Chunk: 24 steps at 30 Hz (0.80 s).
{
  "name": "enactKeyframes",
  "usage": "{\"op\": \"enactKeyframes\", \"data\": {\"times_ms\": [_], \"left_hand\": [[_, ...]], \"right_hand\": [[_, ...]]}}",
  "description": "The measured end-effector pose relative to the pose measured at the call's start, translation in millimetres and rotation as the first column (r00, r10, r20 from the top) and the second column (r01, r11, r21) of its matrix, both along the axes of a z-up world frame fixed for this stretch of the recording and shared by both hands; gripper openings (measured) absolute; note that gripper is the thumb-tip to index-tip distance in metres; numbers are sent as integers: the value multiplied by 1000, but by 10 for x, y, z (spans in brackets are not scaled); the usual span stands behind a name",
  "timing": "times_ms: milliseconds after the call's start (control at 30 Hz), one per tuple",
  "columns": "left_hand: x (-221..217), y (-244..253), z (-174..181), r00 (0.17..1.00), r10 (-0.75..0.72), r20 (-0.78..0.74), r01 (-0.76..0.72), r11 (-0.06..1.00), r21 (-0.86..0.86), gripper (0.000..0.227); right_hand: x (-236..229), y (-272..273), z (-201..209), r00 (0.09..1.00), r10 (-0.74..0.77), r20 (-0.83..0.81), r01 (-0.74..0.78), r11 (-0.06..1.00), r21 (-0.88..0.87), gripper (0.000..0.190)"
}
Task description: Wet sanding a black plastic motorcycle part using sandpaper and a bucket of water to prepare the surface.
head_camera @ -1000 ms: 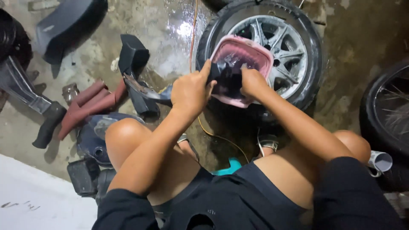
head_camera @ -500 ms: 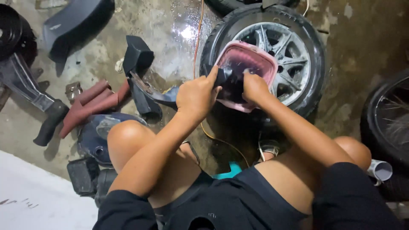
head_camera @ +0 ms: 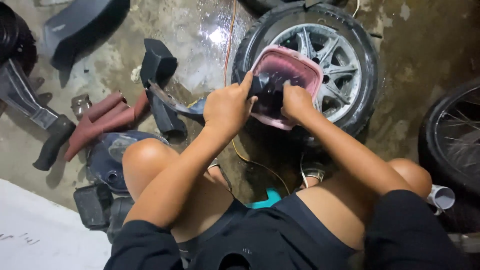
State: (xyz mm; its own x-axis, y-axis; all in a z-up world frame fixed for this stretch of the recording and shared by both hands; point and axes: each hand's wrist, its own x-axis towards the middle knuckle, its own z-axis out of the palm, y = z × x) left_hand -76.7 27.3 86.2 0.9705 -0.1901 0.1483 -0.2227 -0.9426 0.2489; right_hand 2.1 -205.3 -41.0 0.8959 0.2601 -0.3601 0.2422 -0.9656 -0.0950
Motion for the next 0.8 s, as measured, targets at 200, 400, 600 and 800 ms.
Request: {"op": "enactKeyframes", "data": {"times_ms": [200, 400, 600, 800], "left_hand": [[-24, 12, 71, 1000, -11, 13, 11, 1000, 11, 59], [-53, 1, 61, 1000, -8, -25, 8, 1000, -21, 58], [-69, 19, 112, 999, -6, -32, 6, 1000, -9, 57], [0, 32, 61, 999, -19, -43, 18, 999, -28, 58]], "right_hand": [[-6, -36, 14, 997, 63, 48, -64, 998, 29, 80], [-67, 120, 419, 997, 62, 40, -64, 996, 54, 50], [-106, 88, 453, 998, 61, 35, -64, 994, 83, 40], [-62, 20, 85, 999, 35, 24, -34, 999, -16, 54]]}}
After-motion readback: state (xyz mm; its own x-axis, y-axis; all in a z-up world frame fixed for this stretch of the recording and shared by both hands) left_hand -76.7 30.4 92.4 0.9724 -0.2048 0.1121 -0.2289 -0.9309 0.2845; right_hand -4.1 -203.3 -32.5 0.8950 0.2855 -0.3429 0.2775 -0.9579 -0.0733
